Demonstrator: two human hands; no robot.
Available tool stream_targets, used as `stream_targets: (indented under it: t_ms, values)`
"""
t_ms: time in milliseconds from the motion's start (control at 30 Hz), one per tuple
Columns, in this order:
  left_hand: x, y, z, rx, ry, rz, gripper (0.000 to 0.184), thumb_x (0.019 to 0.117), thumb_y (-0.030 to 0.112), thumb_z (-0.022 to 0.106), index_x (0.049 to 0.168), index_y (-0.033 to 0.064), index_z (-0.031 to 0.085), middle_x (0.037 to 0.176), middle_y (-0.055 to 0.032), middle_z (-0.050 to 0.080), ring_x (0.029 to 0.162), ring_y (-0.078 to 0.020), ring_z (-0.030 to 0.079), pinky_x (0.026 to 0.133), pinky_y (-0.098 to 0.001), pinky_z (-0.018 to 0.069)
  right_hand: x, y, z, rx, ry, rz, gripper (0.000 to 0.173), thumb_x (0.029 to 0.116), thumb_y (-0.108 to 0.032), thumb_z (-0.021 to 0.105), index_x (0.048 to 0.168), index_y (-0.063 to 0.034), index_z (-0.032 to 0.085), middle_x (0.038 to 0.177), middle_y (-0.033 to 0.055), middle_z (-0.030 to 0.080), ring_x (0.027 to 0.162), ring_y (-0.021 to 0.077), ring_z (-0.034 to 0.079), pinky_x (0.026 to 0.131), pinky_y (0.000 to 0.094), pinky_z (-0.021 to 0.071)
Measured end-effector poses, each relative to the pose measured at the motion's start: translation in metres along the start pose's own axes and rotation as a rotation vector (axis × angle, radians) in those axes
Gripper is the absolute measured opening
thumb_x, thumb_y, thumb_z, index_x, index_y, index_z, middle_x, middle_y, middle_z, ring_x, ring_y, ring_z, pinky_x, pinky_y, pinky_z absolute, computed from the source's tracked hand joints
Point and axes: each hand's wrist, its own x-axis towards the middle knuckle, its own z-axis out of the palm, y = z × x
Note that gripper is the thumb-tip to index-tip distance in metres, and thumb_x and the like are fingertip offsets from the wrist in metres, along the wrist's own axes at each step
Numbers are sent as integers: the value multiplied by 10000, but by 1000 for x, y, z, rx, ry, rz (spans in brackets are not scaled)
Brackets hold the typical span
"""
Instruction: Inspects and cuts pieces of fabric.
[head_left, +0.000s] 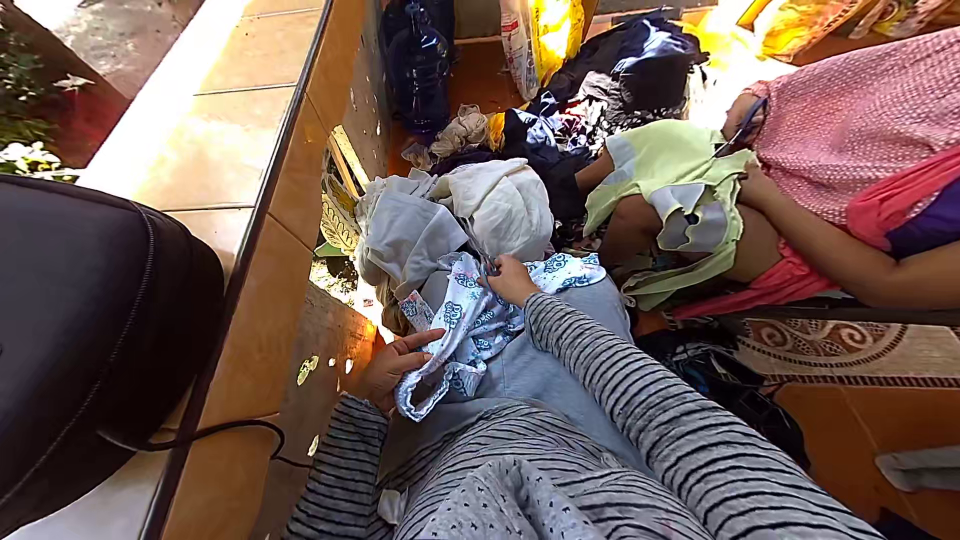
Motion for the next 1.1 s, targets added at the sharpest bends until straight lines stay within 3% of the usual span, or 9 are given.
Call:
stream_targets:
  t_ms: [100,167,300,400,500,567,667,833,1100]
  values:
    - [-3,7,2,-15,308,216,271,1004,-46,503,1237,-47,642,1036,-78,740,868,-133,720,805,-314,609,3,-11,-3,174,64,-66,339,911,-106,741,1149,98,615,1013,265,653,937,372,638,875,544,504]
    - [-8,19,4,-84,456,493,254,964,-85,538,1168,-32,680,997,-66,756,863,-137,732,792,-317,626,-1,-20,-18,442,166,-149,337,885,-73,762,1144,82,611,932,185,667,771,247,645,732,442,559]
    - [-20,39,15,-46,373,887,424,901,52,726,1321,83,681,1169,-16,750,1013,-121,727,903,-315,612,-34,-45,-72,741,331,-356,266,876,-9,739,1087,15,580,883,39,655,703,66,627,653,253,565]
    - [-12,26,19,-12,376,771,376,902,-11,692,1277,17,687,1147,-62,755,985,-143,734,884,-332,619,-47,-31,-82,596,437,-400,262,857,-13,750,1058,11,583,855,40,663,704,72,639,673,261,573]
    - [-5,15,16,51,330,327,372,954,-74,591,1326,-53,607,1154,-111,719,955,-154,714,866,-334,605,-53,6,-70,316,306,-180,355,887,-71,761,1163,78,596,930,212,681,794,293,667,755,509,560]
    - [-4,14,16,51,319,182,333,979,-60,570,1310,-48,606,1113,-110,717,926,-158,714,843,-335,606,-67,25,-57,300,205,-150,357,923,-140,744,1174,63,592,935,172,672,795,232,662,762,436,572]
    - [-3,14,16,-9,370,165,272,1002,-32,561,1266,-39,628,1050,-90,728,890,-148,716,814,-329,608,-97,34,-38,367,91,-165,352,927,-234,747,1128,28,624,929,72,683,776,85,641,733,280,549]
    - [-4,14,16,94,154,77,608,910,-106,580,1493,28,470,1247,-150,676,984,-202,715,857,-382,611,-108,24,-18,404,-11,-146,363,904,-190,763,1145,35,612,948,77,685,794,89,650,747,276,556]
    - [-9,18,20,88,173,281,381,1023,-40,440,1381,-54,568,1281,-130,681,1038,-156,703,921,-337,585,-119,-6,20,475,-68,-318,331,868,-184,778,1095,8,631,968,53,701,824,78,671,743,253,567]
